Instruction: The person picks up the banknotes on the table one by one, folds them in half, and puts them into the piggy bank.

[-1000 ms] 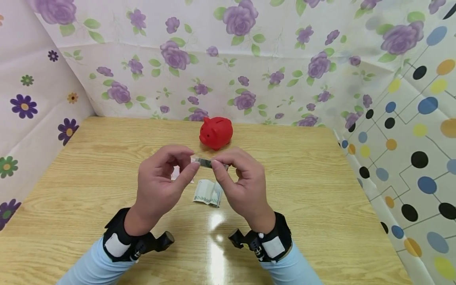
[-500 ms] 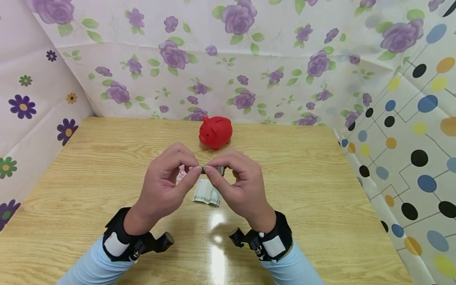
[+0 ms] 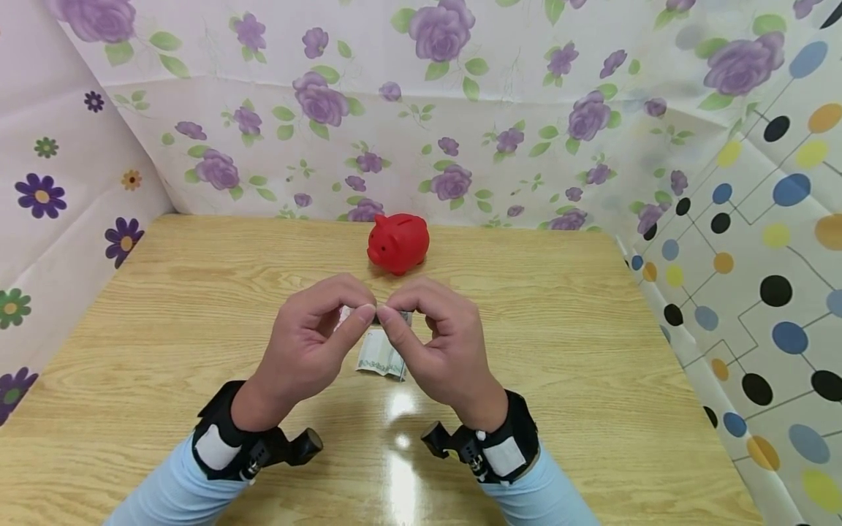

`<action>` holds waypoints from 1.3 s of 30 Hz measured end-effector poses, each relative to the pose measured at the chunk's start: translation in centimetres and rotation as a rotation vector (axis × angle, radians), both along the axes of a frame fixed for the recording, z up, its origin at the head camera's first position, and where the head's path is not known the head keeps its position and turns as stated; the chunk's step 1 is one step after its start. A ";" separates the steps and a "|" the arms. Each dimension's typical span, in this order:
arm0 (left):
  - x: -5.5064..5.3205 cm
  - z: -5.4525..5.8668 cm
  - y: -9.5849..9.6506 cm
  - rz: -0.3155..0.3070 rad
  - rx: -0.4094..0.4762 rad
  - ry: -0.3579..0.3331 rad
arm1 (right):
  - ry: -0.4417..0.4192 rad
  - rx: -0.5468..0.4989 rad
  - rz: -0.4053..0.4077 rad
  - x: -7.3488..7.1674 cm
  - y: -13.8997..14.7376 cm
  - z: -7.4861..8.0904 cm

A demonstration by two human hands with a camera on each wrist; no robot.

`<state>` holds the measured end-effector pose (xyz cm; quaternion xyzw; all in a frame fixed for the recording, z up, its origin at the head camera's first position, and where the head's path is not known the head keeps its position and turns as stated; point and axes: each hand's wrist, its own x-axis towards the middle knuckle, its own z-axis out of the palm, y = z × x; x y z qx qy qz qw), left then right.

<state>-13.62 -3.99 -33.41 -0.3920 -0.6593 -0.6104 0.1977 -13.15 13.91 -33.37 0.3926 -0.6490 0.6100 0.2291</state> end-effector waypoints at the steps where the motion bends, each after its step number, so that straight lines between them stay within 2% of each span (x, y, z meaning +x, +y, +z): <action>1: 0.0 0.0 0.0 -0.007 0.004 -0.005 | 0.004 -0.004 0.000 0.0 0.0 0.0; 8: 0.0 -0.2 0.1 -0.047 0.091 0.006 | 0.016 -0.043 0.009 0.1 -0.3 0.0; 15: 0.0 -0.2 -0.1 -0.065 0.150 0.016 | -0.026 -0.087 0.009 0.1 -0.2 -0.2; 22: -0.1 -0.2 -0.1 -0.074 0.139 0.036 | -0.007 -0.128 0.033 0.0 0.0 -0.1; 31: 0.0 0.0 -0.3 -0.050 0.158 -0.025 | -0.027 -0.145 0.026 -0.1 0.4 0.0; 39: 0.1 0.1 -0.4 -0.054 0.167 -0.012 | -0.004 -0.172 0.030 0.0 0.3 0.0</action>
